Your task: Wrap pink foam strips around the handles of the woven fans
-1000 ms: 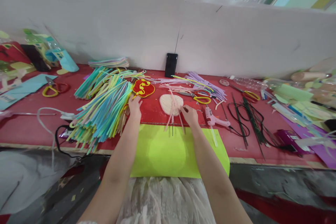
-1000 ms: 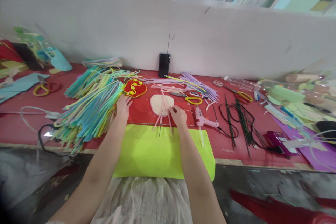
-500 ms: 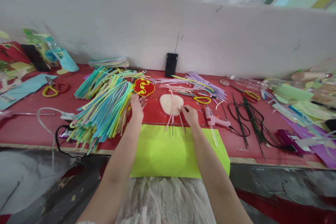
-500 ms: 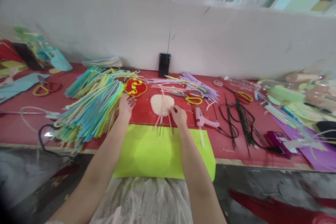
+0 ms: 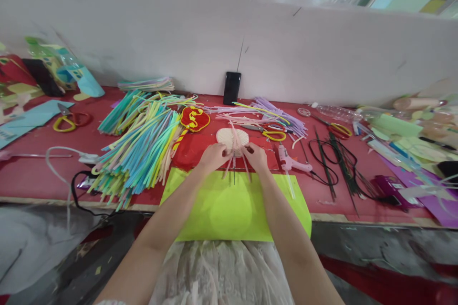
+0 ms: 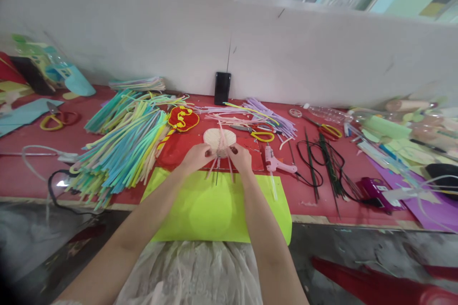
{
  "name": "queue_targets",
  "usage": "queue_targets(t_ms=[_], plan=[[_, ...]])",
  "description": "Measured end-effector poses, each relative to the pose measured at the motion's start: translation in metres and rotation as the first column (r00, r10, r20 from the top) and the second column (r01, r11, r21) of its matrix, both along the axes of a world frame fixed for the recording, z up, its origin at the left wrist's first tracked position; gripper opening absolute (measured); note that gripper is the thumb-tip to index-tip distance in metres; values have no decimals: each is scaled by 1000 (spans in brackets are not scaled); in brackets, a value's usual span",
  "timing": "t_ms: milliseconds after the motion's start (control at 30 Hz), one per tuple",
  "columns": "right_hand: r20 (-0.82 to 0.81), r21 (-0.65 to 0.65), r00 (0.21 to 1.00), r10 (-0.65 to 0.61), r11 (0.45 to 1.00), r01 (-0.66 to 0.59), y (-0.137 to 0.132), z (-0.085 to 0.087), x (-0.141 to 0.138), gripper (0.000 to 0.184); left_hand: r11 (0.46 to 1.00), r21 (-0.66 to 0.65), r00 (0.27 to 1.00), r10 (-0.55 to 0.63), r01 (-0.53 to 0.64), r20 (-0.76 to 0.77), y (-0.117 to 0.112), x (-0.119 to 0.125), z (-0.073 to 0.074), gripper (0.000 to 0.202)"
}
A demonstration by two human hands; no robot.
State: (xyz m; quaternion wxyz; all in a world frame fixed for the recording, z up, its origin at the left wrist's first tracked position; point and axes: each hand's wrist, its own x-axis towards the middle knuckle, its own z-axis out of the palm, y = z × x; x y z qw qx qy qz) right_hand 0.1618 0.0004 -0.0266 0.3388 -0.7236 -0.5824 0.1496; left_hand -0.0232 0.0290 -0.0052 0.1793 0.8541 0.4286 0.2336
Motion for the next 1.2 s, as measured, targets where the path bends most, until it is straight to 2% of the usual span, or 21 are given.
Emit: queue_targets(t_ms=[100, 233, 533, 633, 767, 867, 967, 1067, 1200], plan=[[20, -16, 999, 32, 999, -32, 1, -2, 0, 26, 998, -45, 997, -41, 39, -58, -4, 3, -1, 24], [18, -28, 998, 55, 998, -54, 3, -3, 1, 25, 998, -56, 996, -35, 30, -87, -6, 5, -3, 20], [18, -19, 998, 57, 998, -56, 3, -3, 2, 27, 996, -80, 998, -35, 31, -46, -2, 4, -8, 16], [11, -16, 998, 59, 998, -59, 4, -5, 3, 28, 994, -112, 999, -16, 20, 35, 0, 3, -7, 13], [-1, -9, 999, 53, 999, -54, 7, -10, 5, 25, 981, -194, 952, 65, -6, 300, 4, 1, -1, 7], [-2, -15, 999, 51, 999, -51, 8, -12, 6, 23, 956, -292, 841, 182, -31, 509, 9, -2, 4, 6], [1, -23, 999, 48, 999, -48, 8, -12, 6, 27, 909, -416, 663, 296, 25, 687, 15, -3, 5, 9], [-11, -28, 999, 51, 998, -52, 7, -10, 6, 28, 844, -505, 449, 387, 179, 806, 19, -5, 5, 8], [-24, -16, 998, 64, 998, -64, 7, -10, 6, 28, 765, -479, 176, 449, 430, 876, 19, -11, 9, 9]])
